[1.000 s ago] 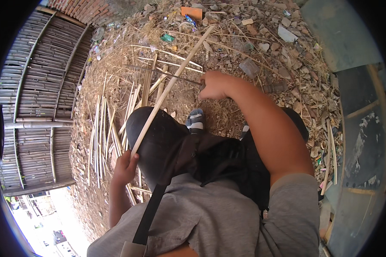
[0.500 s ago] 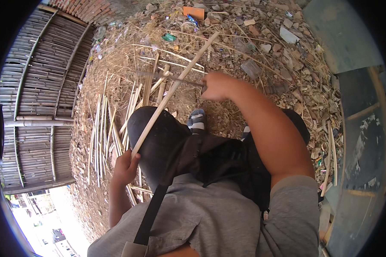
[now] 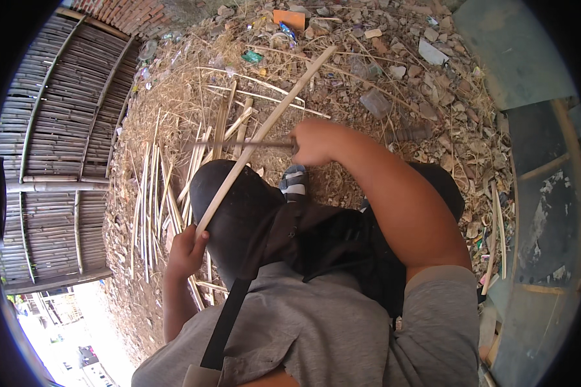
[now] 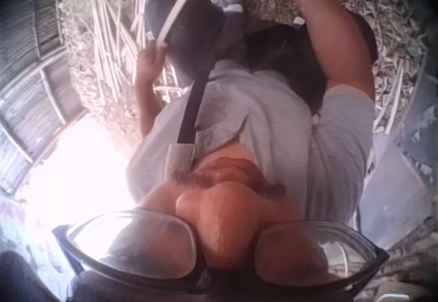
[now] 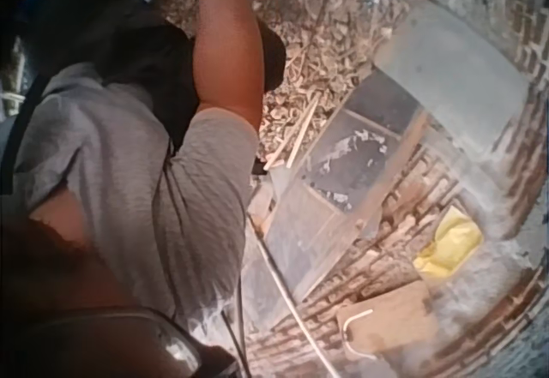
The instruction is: The person shaves a thin bamboo strip using a machete while sitting on the ground.
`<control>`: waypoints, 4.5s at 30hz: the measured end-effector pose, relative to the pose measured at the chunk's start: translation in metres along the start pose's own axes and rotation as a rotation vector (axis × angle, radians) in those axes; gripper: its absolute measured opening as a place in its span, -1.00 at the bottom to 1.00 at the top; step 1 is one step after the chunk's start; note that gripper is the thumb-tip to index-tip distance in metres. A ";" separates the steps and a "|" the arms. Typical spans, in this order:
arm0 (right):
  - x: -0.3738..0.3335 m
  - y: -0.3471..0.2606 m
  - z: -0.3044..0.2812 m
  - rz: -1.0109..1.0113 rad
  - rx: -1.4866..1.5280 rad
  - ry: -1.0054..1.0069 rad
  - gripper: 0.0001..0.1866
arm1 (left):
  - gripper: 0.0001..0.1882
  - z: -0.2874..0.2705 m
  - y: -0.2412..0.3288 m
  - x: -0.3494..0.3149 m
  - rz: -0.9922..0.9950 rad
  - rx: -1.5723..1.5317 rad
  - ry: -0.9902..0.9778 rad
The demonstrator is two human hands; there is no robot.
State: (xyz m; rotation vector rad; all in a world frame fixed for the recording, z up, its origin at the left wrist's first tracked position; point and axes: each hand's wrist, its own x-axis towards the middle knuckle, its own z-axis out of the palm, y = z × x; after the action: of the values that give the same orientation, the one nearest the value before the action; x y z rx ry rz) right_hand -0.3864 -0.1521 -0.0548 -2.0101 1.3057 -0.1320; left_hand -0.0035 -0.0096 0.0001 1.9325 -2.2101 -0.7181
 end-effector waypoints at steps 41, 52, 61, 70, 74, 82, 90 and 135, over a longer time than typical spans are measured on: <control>-0.008 0.051 -0.036 0.162 0.491 -0.002 -0.32 | -0.59 0.012 -0.014 0.006 0.035 -0.135 0.028; -0.013 0.045 -0.043 0.181 0.517 0.051 -0.47 | -0.56 0.016 -0.021 0.004 -0.012 -0.120 0.041; -0.004 -0.004 -0.008 -0.137 -0.035 0.048 -0.53 | -0.55 0.010 -0.005 0.001 -0.027 -0.013 0.054; -0.002 0.051 -0.018 0.116 0.147 0.444 -0.52 | -0.52 0.010 -0.002 0.002 -0.016 0.030 0.071; -0.021 -0.012 -0.022 -0.023 -0.118 0.102 -0.64 | -0.52 0.012 -0.001 -0.002 0.000 0.086 0.099; -0.013 0.027 -0.048 0.245 0.072 0.244 -0.61 | -0.50 0.009 -0.002 -0.001 0.002 0.034 0.079; -0.023 -0.029 -0.016 -0.050 -0.222 0.071 -0.61 | -0.53 -0.005 0.007 -0.007 -0.103 -0.071 -0.045; -0.006 0.008 -0.028 0.103 -0.044 0.008 -0.57 | -0.57 -0.015 -0.004 -0.001 -0.142 -0.263 -0.240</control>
State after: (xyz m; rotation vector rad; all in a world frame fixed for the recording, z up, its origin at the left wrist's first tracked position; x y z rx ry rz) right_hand -0.4083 -0.1634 -0.0377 -1.9757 1.4256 -0.0641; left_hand 0.0057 -0.0129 0.0121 1.9702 -1.9864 -1.2527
